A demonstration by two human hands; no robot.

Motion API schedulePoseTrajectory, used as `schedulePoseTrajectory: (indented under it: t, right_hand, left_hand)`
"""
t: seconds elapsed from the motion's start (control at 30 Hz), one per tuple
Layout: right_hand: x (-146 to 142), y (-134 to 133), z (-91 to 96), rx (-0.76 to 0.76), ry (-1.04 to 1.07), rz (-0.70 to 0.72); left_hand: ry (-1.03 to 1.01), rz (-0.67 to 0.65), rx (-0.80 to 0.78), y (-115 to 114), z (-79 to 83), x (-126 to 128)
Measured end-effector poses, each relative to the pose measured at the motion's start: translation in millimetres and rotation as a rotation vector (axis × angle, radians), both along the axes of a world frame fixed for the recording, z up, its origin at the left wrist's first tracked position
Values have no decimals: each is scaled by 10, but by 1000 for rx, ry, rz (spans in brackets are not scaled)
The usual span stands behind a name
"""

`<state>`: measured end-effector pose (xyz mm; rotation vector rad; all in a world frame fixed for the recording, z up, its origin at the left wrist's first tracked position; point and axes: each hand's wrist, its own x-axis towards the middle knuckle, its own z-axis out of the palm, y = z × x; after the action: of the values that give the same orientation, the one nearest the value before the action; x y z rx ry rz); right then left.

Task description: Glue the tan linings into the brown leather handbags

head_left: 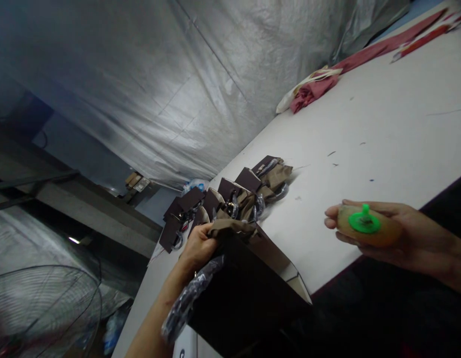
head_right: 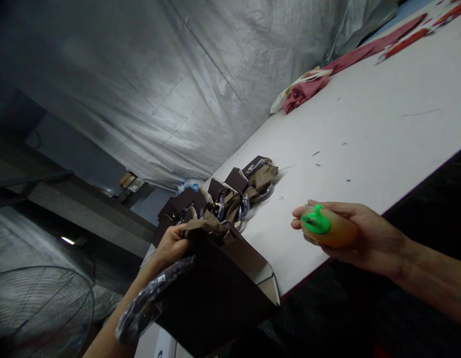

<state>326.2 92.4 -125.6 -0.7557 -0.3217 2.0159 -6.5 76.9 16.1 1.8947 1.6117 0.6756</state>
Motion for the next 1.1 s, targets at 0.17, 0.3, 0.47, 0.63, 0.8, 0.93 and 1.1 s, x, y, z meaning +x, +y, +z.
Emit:
schedulePoseTrajectory:
  t: [0.17,0.3,0.47,0.63,0.8,0.93,1.1]
  right_hand:
    - [-9,-37,-28,42,12,38]
    - [6,-61,-56,26,-18,20]
    - [40,-36,-64,-59,-95,-39]
    - [94,66,-176,-32,-230,-145]
    - [245,196,-397,406,-550,-278]
    - [347,292,-539,706,-913,-311]
    - [291,371,-564,953,-1031,-360]
  left_hand:
    - [189,-121,179,0,-17,-38]
    - [155,-254,157,60,6,66]
    - [-54,-258,-112,302,-125,235]
    - [-136,-347,-341,630,-695,401]
    - [-215,-413,-469,854,-1182,480]
    - [-261,-371,-482,1011,-1270,420]
    - [-289,-372,-503,1078,-1305,360]
